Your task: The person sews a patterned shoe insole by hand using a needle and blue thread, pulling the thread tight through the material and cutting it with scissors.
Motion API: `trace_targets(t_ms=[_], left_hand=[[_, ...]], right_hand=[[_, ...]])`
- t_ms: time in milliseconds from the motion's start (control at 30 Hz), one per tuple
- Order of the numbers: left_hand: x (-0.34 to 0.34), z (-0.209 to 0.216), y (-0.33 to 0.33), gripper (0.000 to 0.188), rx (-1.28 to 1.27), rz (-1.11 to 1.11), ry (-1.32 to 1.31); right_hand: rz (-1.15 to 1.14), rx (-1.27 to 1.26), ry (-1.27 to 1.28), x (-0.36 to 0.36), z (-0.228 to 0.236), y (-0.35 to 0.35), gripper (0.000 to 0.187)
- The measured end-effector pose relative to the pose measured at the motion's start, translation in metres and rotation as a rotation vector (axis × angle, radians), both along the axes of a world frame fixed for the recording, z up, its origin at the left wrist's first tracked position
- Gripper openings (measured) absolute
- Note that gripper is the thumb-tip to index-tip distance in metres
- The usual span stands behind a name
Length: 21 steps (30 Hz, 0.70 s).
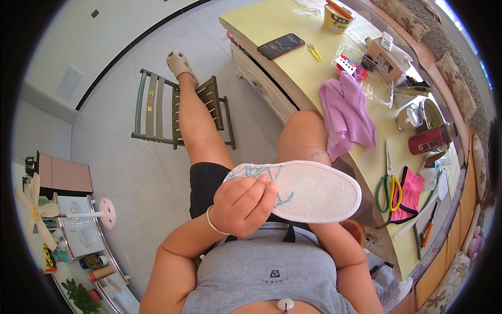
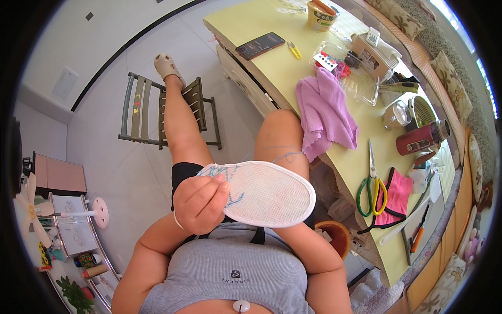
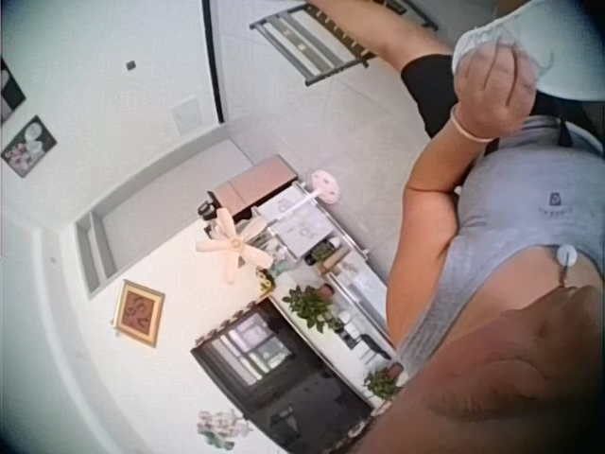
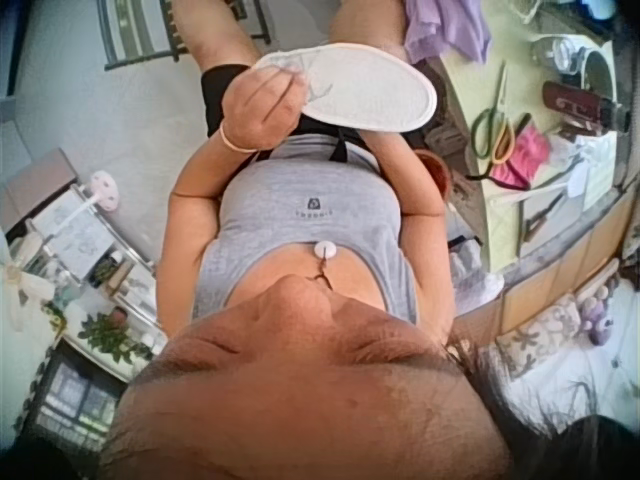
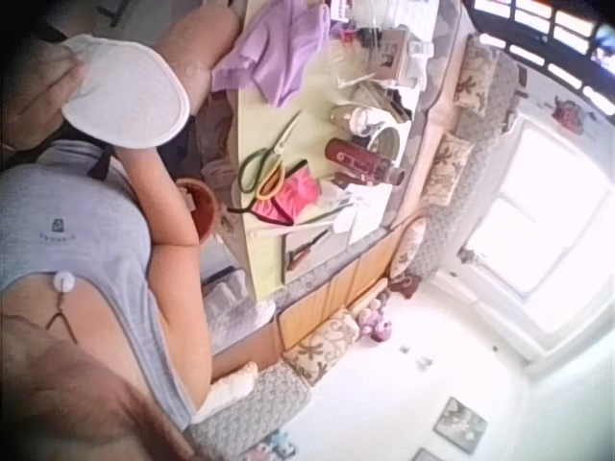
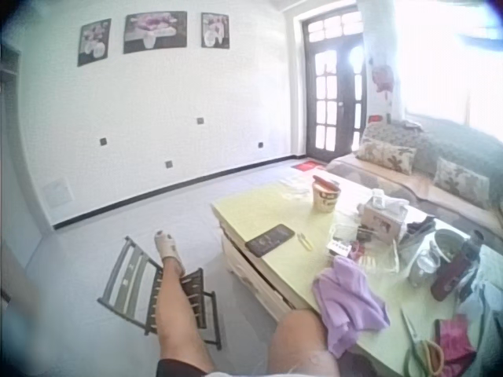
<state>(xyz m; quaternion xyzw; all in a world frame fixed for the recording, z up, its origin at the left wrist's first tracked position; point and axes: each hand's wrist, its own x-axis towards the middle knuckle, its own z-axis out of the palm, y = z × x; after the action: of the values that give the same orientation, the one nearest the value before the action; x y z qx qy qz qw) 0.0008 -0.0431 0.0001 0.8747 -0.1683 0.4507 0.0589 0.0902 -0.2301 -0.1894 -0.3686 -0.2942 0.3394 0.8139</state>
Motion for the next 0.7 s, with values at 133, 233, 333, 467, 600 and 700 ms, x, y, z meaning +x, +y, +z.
trace_targets(t_ms=[133,233,333,467,600,700], left_hand=[[0.001,-0.005,-0.004,0.031,-0.065,-0.001,-0.038],[0.005,-0.010,-0.008,0.028,-0.248,-0.053,0.027],[0.009,-0.013,-0.006,0.027,-0.398,-0.119,0.107],[0.011,-0.007,0.003,0.024,-0.518,-0.068,0.086],[0.009,-0.008,0.022,0.015,-1.058,-0.340,0.320],[0.009,-0.011,0.023,0.018,-1.324,-0.464,0.470]], right_hand=[[0.218,0.259,0.802,0.006,-0.014,-0.009,0.052],[0.333,0.456,0.531,0.018,0.029,0.015,0.045],[0.376,0.509,0.345,0.025,0.086,0.039,0.034],[-0.032,-0.055,0.106,0.015,0.134,0.033,0.016],[-0.272,-0.351,-0.079,0.025,0.172,0.040,0.013],[0.025,-0.257,0.236,0.025,0.168,0.048,0.013]])
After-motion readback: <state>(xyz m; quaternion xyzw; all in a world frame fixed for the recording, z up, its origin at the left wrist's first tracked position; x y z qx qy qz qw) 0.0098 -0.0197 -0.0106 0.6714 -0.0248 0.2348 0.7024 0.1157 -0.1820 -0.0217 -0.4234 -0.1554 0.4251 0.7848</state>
